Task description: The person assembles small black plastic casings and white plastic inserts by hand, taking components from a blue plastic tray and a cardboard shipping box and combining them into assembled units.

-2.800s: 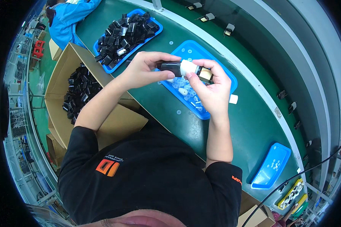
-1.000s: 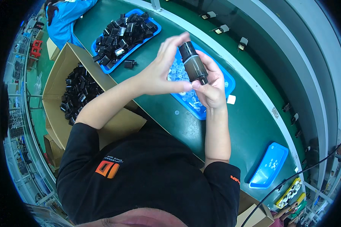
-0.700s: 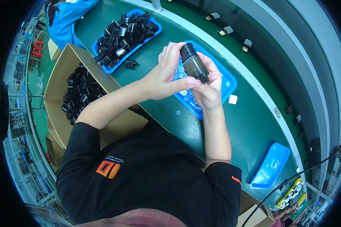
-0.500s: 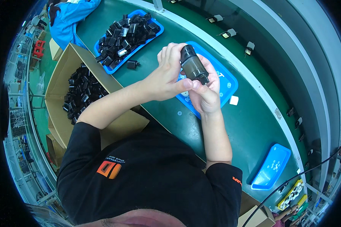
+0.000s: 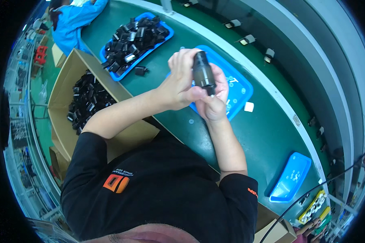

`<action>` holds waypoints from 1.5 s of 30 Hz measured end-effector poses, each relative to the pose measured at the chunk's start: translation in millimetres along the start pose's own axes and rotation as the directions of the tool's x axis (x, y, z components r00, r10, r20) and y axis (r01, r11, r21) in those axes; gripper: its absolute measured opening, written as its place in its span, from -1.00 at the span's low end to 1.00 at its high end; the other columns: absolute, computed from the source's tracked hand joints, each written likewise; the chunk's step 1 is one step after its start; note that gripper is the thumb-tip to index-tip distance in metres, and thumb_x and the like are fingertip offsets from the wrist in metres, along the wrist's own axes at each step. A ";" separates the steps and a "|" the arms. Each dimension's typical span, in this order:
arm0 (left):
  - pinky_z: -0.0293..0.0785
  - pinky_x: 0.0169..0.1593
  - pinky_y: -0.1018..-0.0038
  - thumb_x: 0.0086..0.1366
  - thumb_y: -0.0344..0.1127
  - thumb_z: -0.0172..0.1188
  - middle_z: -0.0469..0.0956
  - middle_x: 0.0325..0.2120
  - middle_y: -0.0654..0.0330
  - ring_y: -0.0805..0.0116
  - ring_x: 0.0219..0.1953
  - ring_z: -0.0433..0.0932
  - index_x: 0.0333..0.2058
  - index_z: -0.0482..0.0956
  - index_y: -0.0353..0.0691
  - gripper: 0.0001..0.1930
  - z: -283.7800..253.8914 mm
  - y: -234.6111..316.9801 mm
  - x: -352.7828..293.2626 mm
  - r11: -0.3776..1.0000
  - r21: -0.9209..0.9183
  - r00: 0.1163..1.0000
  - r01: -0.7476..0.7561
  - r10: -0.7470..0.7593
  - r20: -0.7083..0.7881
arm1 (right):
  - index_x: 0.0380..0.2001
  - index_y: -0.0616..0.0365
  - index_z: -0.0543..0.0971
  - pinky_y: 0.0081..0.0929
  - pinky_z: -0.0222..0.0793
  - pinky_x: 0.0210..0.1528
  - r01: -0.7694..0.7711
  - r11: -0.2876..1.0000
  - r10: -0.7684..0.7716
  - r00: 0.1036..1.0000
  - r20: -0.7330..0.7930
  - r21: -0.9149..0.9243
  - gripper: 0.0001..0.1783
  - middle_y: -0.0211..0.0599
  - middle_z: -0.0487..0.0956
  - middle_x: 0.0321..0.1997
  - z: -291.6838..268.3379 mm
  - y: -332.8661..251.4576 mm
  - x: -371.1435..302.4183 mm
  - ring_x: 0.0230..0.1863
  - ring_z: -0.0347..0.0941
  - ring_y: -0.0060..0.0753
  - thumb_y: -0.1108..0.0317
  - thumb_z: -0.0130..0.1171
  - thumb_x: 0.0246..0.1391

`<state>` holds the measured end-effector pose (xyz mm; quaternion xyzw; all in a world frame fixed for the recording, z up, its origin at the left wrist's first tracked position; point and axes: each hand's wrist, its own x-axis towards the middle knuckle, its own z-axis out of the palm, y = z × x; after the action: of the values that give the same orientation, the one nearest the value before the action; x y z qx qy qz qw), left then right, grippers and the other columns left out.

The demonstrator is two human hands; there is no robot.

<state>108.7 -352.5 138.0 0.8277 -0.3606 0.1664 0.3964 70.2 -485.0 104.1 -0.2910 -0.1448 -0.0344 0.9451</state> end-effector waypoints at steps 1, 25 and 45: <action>-0.03 0.18 0.06 0.13 0.57 -0.16 0.25 -0.06 -0.13 -0.04 0.02 0.22 0.15 0.13 -0.44 0.05 -0.9 -0.4 -1.2 1.000 -0.025 0.999 -0.004 0.002 -0.046 | 0.14 0.17 0.38 -0.31 0.30 0.25 0.015 1.000 -0.014 1.000 0.025 -0.014 -0.24 -0.21 0.48 0.10 1.9 1.8 1.4 0.13 0.44 -0.30 0.43 0.46 -0.20; 0.41 0.09 0.12 -0.09 -0.16 0.35 0.48 -0.05 0.06 0.00 0.04 0.45 -0.06 0.57 -0.04 -0.48 -271.8 -176.8 -319.6 0.118 0.711 0.385 0.693 -0.894 -0.228 | 0.07 -0.01 0.56 0.24 0.24 0.11 -0.674 -0.608 -0.519 0.738 -0.432 -0.421 -0.20 -0.13 0.43 0.22 -283.6 -127.9 138.6 0.21 0.28 0.29 -0.42 -0.21 0.11; 0.36 -0.15 0.52 0.34 -0.35 0.07 0.43 -0.35 0.28 0.54 -0.32 0.38 -0.24 0.47 -0.31 -0.86 -239.9 -69.9 -146.5 0.906 0.108 0.761 0.410 -0.274 -0.588 | 0.06 0.26 0.45 -0.51 0.52 -0.26 0.238 0.971 -0.227 0.918 -0.327 -0.006 -0.62 -0.12 0.59 -0.14 -102.5 -90.0 66.6 -0.27 0.56 -0.24 0.39 0.09 0.18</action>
<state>61.8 -68.5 169.5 0.8342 -0.0483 0.3662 0.4095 146.4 -615.7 91.4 -0.2461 -0.0211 -0.1913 0.9499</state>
